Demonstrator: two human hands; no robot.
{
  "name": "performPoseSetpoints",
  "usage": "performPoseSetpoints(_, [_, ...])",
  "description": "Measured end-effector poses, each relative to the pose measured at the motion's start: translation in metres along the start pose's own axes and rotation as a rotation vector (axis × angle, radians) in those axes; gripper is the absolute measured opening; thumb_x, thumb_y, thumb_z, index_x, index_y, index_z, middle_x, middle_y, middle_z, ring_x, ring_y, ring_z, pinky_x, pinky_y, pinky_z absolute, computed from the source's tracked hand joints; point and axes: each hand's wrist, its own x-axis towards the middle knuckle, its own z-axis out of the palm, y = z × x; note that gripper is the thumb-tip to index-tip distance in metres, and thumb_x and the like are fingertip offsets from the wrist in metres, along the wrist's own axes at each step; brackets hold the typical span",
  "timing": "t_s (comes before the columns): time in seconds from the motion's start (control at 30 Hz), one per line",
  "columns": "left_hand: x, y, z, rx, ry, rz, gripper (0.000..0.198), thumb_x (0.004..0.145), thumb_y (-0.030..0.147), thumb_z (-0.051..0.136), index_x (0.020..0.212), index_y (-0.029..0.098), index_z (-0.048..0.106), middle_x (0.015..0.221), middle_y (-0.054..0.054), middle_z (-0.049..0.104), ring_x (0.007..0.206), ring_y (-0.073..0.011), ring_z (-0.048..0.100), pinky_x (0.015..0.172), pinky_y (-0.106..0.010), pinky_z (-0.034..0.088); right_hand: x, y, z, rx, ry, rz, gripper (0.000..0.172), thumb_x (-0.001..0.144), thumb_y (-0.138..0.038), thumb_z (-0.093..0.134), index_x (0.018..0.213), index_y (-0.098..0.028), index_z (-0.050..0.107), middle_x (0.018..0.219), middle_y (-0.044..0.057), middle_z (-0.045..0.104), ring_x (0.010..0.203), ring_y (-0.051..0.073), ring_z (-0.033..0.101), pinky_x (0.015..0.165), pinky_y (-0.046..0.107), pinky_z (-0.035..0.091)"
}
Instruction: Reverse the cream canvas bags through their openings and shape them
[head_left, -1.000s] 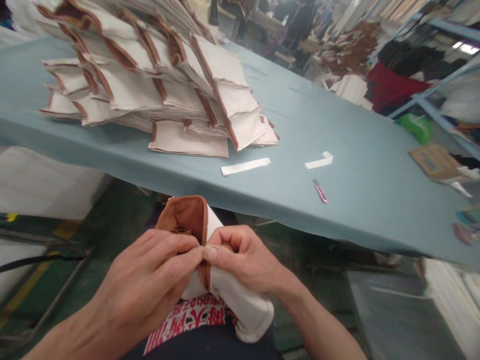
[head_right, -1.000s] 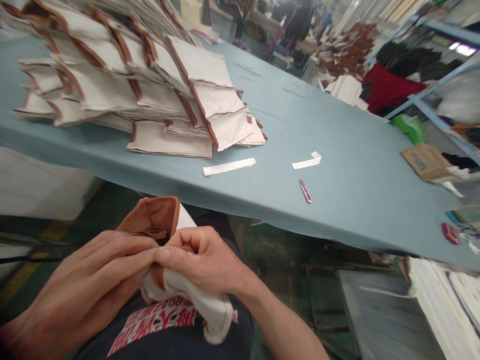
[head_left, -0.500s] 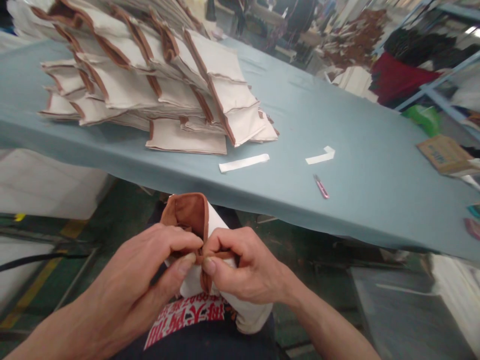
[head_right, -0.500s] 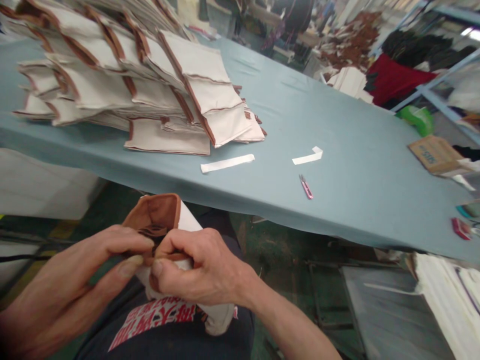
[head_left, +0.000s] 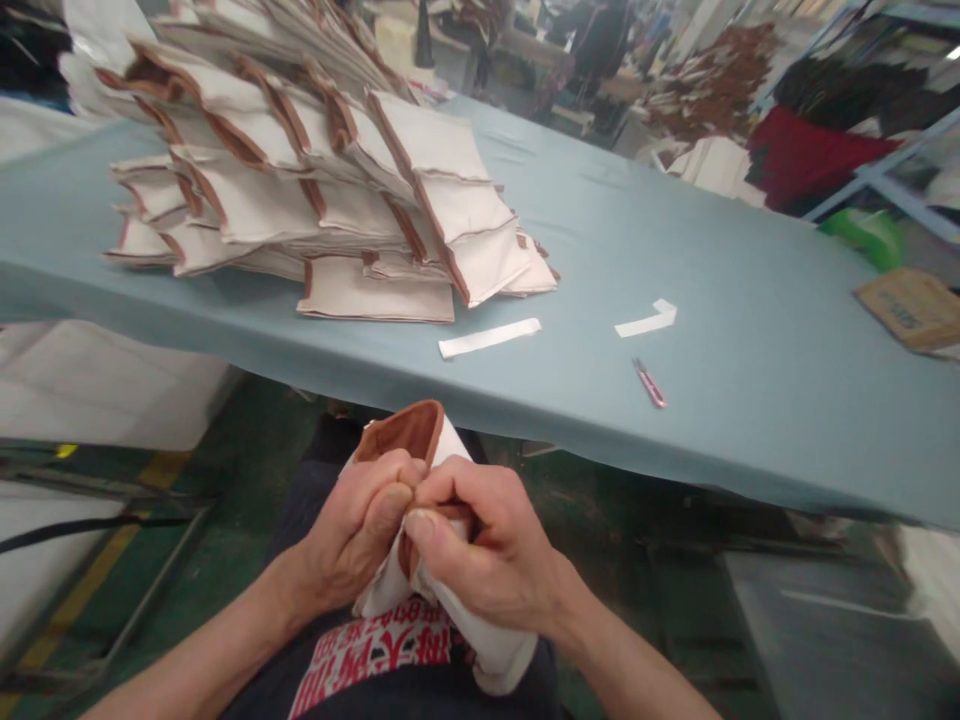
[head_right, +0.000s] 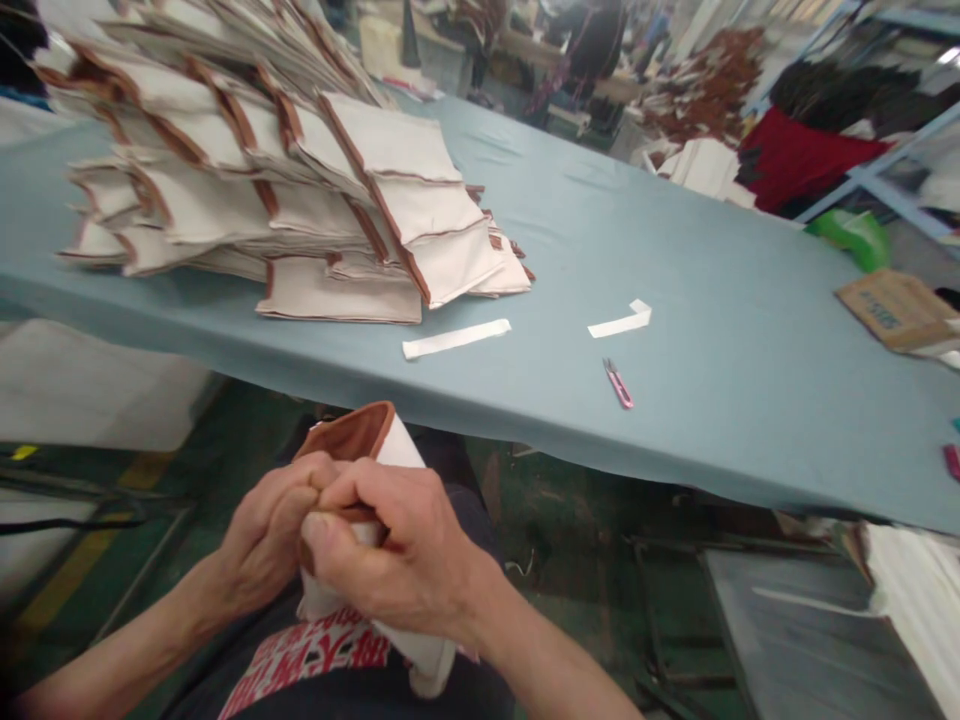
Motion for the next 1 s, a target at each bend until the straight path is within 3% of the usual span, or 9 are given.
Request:
performPoseSetpoints(0.07, [0.001,0.000,-0.005,-0.014,-0.044,-0.008,0.058,0.125,0.050,0.027,0.077,0.025,0.048,0.066,0.005,0.054,0.055,-0.0131,0.054,0.055,-0.026,0.048,-0.001,0.000,-0.010,-0.122,-0.060,-0.071,0.019,0.099,-0.030,0.065,0.081,-0.024,0.061,0.070,-0.004,0.065,0.059,0.011,0.053,0.061,0.025,0.043])
performPoseSetpoints(0.17, [0.002,0.004,-0.019,-0.013,-0.101,0.005,0.055,0.124,0.047,0.033,0.079,0.024,0.055,0.069,0.004,0.059,0.059,-0.0130,0.058,0.059,-0.026,0.050,-0.002,-0.002,-0.020,-0.325,-0.048,-0.192,0.015,0.102,-0.027,0.064,0.088,-0.023,0.067,0.077,0.001,0.075,0.067,0.015,0.064,0.068,0.027,0.048])
performPoseSetpoints(0.33, [0.004,0.014,-0.038,0.103,-0.186,0.036,0.049,0.123,0.035,0.033,0.082,0.025,0.057,0.074,0.003,0.064,0.066,-0.0159,0.062,0.069,-0.028,0.053,0.000,-0.007,-0.020,-0.446,-0.023,-0.239,0.003,0.101,-0.024,0.068,0.103,-0.022,0.069,0.089,0.004,0.083,0.068,0.016,0.071,0.067,0.027,0.052])
performPoseSetpoints(0.53, [0.013,0.022,-0.047,0.067,-0.358,-0.023,0.044,0.119,0.031,0.038,0.085,0.024,0.064,0.081,0.001,0.075,0.073,-0.0173,0.069,0.074,-0.027,0.055,-0.001,-0.003,-0.020,-0.579,-0.065,-0.325,0.022,0.104,-0.027,0.066,0.125,-0.020,0.067,0.104,0.010,0.086,0.083,0.024,0.080,0.077,0.033,0.059])
performPoseSetpoints(0.63, [0.018,0.021,-0.047,0.012,-0.437,-0.083,0.047,0.120,0.038,0.043,0.082,0.022,0.066,0.077,0.002,0.073,0.069,-0.0154,0.067,0.070,-0.025,0.052,-0.002,-0.001,-0.021,-0.546,-0.092,-0.313,0.028,0.104,-0.025,0.064,0.131,-0.018,0.065,0.098,0.007,0.084,0.071,0.019,0.074,0.072,0.031,0.055])
performPoseSetpoints(0.7, [0.019,0.019,-0.046,-0.075,-0.478,-0.131,0.052,0.119,0.045,0.045,0.076,0.022,0.062,0.071,0.004,0.065,0.064,-0.0141,0.060,0.063,-0.024,0.047,-0.001,-0.002,-0.024,-0.488,-0.147,-0.288,0.031,0.103,-0.024,0.064,0.133,-0.018,0.064,0.089,0.001,0.081,0.061,0.015,0.064,0.067,0.028,0.051])
performPoseSetpoints(0.8, [0.020,0.014,-0.045,-0.208,-0.553,-0.201,0.058,0.119,0.052,0.045,0.070,0.022,0.053,0.064,0.006,0.049,0.057,-0.0121,0.046,0.055,-0.024,0.038,0.003,-0.004,-0.029,-0.425,-0.171,-0.312,0.036,0.097,-0.024,0.067,0.133,-0.019,0.065,0.079,-0.005,0.072,0.061,0.014,0.060,0.066,0.027,0.048])
performPoseSetpoints(0.93, [0.017,0.012,-0.047,-0.042,-0.544,-0.144,0.057,0.122,0.050,0.043,0.075,0.022,0.058,0.069,0.004,0.061,0.063,-0.0126,0.056,0.062,-0.025,0.040,0.009,-0.001,-0.035,-0.444,-0.042,-0.392,0.012,0.107,-0.030,0.066,0.114,-0.021,0.071,0.066,-0.008,0.060,0.057,0.013,0.057,0.063,0.026,0.043])
performPoseSetpoints(1.0, [0.012,0.010,-0.050,0.063,-0.535,-0.093,0.054,0.123,0.048,0.042,0.079,0.022,0.061,0.074,0.003,0.067,0.065,-0.0133,0.061,0.064,-0.028,0.040,0.012,0.003,-0.036,-0.483,0.003,-0.402,0.020,0.114,-0.032,0.062,0.101,-0.021,0.072,0.065,-0.006,0.064,0.057,0.013,0.058,0.064,0.027,0.042])
